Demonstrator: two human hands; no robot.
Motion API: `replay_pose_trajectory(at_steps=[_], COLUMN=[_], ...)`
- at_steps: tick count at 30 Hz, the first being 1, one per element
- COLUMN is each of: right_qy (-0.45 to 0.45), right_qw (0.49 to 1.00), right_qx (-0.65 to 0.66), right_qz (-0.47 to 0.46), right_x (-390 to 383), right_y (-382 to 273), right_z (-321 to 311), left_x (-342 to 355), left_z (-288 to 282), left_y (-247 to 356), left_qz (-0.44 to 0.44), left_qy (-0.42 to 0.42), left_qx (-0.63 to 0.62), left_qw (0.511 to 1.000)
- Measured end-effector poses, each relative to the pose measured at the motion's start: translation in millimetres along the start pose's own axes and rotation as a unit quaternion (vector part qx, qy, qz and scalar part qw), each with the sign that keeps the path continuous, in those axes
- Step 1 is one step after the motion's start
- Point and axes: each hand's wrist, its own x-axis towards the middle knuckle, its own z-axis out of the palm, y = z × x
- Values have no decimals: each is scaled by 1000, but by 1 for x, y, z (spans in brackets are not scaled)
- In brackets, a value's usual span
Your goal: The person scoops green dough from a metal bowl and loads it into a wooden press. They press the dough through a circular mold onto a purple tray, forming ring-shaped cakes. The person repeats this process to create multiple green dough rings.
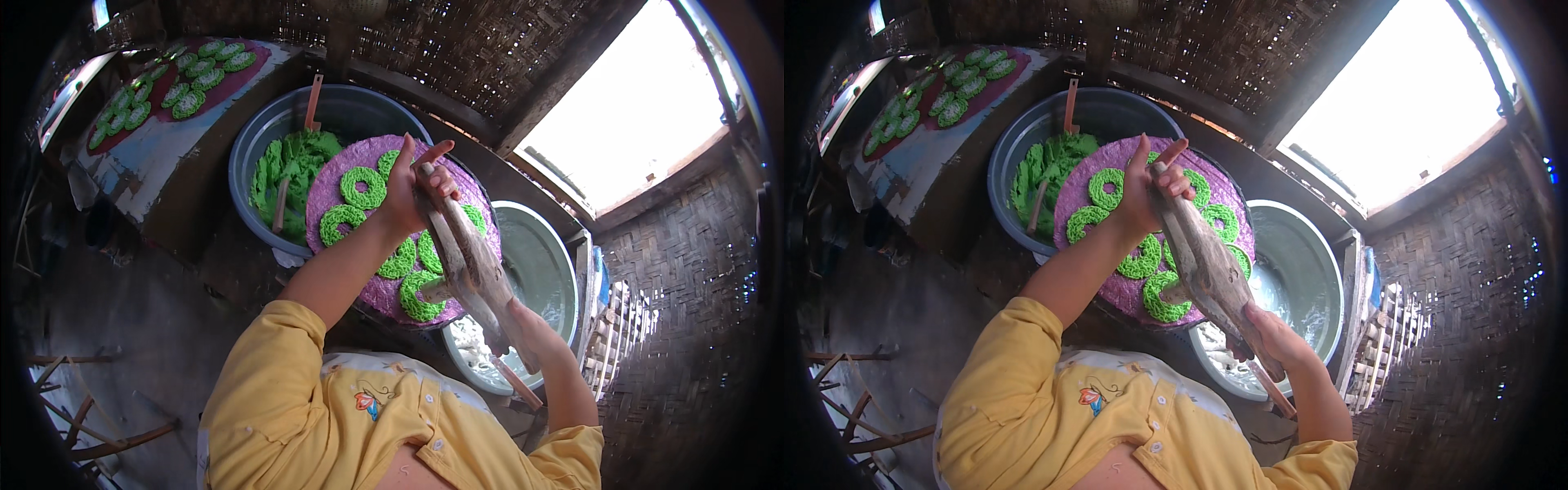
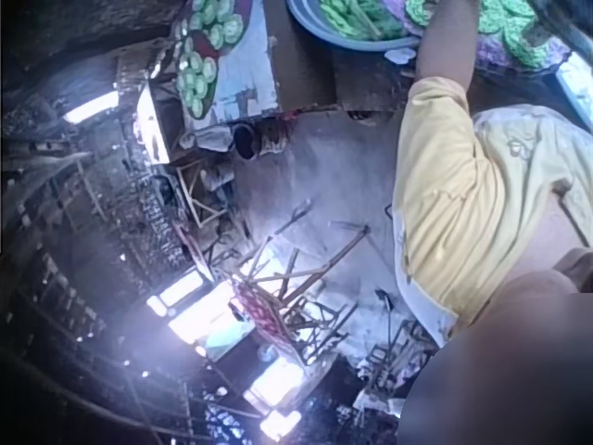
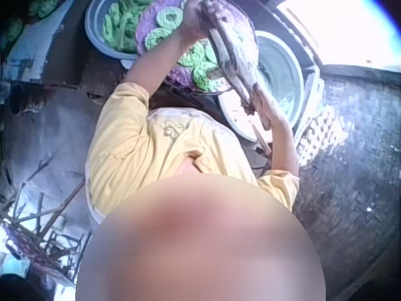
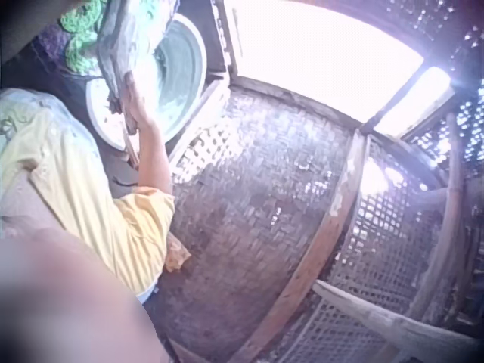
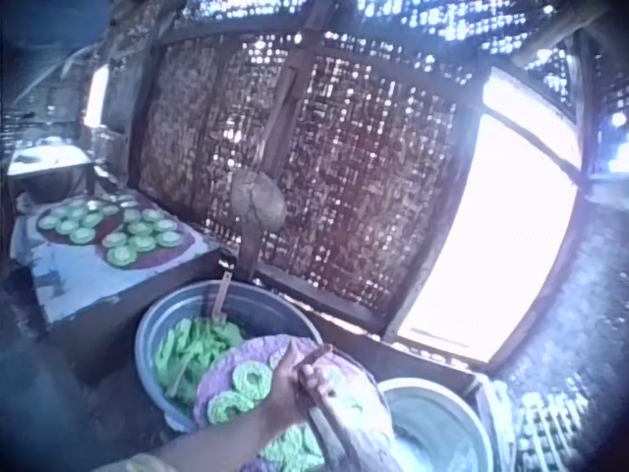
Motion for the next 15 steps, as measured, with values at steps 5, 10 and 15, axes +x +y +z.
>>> replay_pose_trajectory(at_steps=[5, 10, 15], right_qy=[12, 2, 32], right_qw=[995, 990, 990], right_qx=[-98, -139, -135], right_qz=[2, 29, 15], right_x=[10, 1, 3], right_y=[-6, -16, -10], right_z=[3, 3, 3], left_x=[-6, -16, -20], left_z=[-13, -11, -8], left_y=[9, 9, 4], left_qz=[11, 19, 16], left_qy=[-28, -7, -10], left_qx=[-27, -8, -27], left_qw=[999, 1000, 999])
